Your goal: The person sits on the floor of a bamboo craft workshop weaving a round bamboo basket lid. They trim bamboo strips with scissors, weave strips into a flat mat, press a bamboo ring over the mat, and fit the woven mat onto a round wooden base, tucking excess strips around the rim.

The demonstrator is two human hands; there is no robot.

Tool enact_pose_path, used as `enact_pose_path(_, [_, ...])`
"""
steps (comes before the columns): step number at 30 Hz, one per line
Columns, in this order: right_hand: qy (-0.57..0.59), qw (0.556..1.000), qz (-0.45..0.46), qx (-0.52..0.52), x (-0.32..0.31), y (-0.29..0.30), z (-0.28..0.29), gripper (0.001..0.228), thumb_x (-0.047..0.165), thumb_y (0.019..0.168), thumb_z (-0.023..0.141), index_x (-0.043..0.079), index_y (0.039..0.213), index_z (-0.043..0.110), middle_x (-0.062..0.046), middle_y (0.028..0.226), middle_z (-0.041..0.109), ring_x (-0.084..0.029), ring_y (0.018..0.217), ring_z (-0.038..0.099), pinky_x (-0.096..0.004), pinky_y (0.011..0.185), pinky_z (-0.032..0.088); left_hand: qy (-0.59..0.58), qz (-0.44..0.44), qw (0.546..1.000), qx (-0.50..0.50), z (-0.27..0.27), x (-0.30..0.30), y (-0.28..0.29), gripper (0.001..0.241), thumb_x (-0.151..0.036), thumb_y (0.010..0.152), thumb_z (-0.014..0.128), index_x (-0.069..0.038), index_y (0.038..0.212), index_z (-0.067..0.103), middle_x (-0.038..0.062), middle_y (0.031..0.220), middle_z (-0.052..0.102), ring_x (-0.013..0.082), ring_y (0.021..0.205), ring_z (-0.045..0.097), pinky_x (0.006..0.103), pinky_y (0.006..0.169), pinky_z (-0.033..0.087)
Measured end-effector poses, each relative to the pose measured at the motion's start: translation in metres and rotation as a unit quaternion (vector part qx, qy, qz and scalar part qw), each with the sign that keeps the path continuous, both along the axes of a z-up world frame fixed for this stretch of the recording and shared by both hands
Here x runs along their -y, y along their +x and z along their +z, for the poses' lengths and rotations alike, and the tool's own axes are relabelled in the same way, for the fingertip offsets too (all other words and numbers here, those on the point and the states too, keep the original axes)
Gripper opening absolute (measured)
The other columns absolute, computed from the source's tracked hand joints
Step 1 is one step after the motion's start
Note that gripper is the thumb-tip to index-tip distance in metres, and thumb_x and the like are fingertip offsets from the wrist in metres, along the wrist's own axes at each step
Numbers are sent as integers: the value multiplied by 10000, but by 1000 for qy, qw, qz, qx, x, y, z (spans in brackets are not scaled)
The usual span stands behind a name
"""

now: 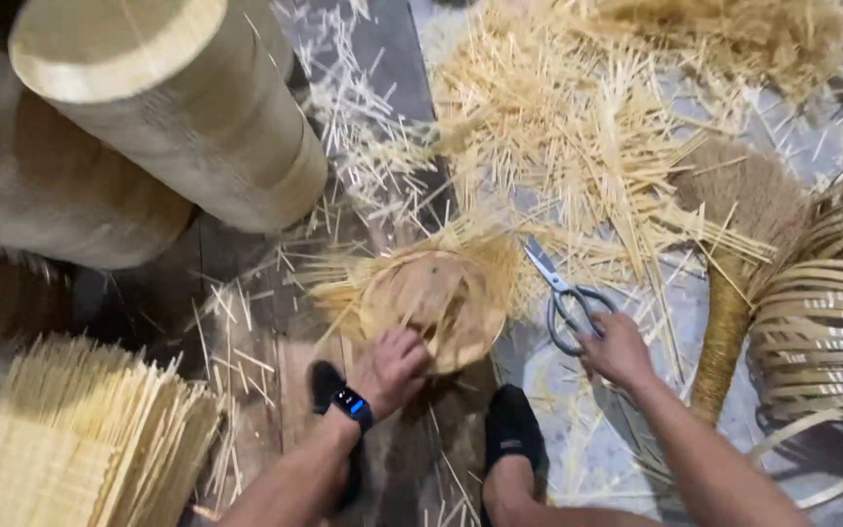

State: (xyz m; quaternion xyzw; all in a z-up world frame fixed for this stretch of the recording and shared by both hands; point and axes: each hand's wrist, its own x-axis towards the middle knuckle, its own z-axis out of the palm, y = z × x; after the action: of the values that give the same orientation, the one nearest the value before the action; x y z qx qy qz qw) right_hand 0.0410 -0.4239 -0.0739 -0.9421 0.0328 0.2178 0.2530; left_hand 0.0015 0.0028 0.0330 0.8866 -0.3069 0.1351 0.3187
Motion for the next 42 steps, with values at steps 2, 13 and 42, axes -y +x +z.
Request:
enact_pose_path(2, [-62, 974, -7, 218, -15, -2, -16, 502, 308, 809, 790, 12, 1201, 682, -240, 1136, 689, -414, 1105, 641, -464, 973, 517, 71, -36, 997, 16, -25, -10, -20, 296, -93, 626, 694, -78, 905, 594, 115, 966, 558, 342, 925, 583, 447, 743, 491])
enact_pose_path(13, [-53, 993, -71, -80, 0, 27, -82, 539, 178, 694, 861, -15, 1143, 635, -230, 973, 721, -349, 899, 697, -424, 837, 555, 60, 395, 883, -245, -66, 63, 55, 1084, -490, 632, 908, -175, 1534, 397, 225, 1408, 480, 442, 1254, 448, 613, 1007, 332])
enact_pose_path(42, [-172, 969, 154, 91, -83, 40, 30, 350, 321, 760, 732, 108, 1035, 698, -137, 956, 686, -355, 911, 682, -489, 777, 561, 119, 351, 881, -293, -66, 72, 17, 1350, -511, 611, 909, -57, 1606, 117, 374, 1531, 147, 591, 1417, 134, 732, 1122, 81])
